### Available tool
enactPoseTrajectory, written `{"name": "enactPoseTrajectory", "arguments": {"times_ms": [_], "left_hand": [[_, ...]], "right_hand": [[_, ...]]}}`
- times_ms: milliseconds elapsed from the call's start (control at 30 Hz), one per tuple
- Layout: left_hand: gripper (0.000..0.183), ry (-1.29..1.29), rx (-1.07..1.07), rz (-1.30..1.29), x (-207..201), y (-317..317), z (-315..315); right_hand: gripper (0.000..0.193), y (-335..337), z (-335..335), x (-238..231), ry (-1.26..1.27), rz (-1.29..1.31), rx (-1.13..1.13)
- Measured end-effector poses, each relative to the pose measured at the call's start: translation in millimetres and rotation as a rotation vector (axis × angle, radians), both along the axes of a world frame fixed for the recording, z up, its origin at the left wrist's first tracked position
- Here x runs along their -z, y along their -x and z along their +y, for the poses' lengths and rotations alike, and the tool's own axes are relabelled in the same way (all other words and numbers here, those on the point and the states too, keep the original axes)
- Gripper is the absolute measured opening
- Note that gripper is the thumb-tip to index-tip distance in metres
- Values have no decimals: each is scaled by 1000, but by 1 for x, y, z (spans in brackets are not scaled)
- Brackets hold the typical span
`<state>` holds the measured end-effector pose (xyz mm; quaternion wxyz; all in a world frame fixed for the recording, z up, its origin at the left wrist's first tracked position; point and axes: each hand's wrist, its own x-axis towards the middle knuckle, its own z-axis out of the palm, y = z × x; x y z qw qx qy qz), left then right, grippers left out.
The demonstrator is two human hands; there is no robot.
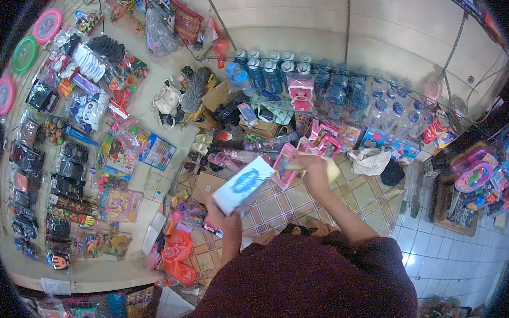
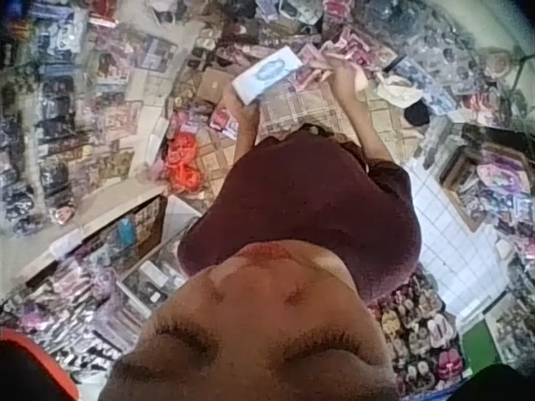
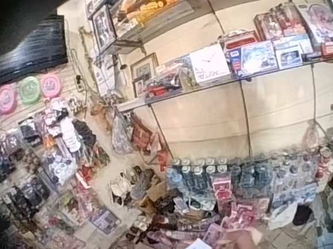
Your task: Cleaning and wiping toy boxes in a gift shop display area.
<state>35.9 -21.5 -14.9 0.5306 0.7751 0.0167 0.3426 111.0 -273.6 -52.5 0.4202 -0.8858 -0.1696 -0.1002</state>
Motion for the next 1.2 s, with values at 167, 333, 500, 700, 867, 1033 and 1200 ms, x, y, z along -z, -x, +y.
{"name": "enactPoseTrajectory", "arguments": {"times_ms": [167,333,500,700,867,1033,1200], "left_hand": [[69,164,13,-93,-12,-6,-1],[68,-324,39,-34,-18,-10,-7],[69,-357,-19,28,-20,-11,-14],[72,-590,-67,21,-17,-6,-9],[70,-470,-62,37,-11,-4,-14],[70,-310,-30,73,6,1,-8],[70,127,-251,-53,-3,9,2]], "right_hand": [[66,4,-4,-31,-685,194,226],[64,48,60,-133,-35,-363,105],[61,71,89,-122,188,-244,-120],[59,52,79,-81,231,-384,-77],[59,36,75,-64,236,-446,-7],[55,27,67,-30,306,-425,23],[40,10,32,45,292,14,110]]}}
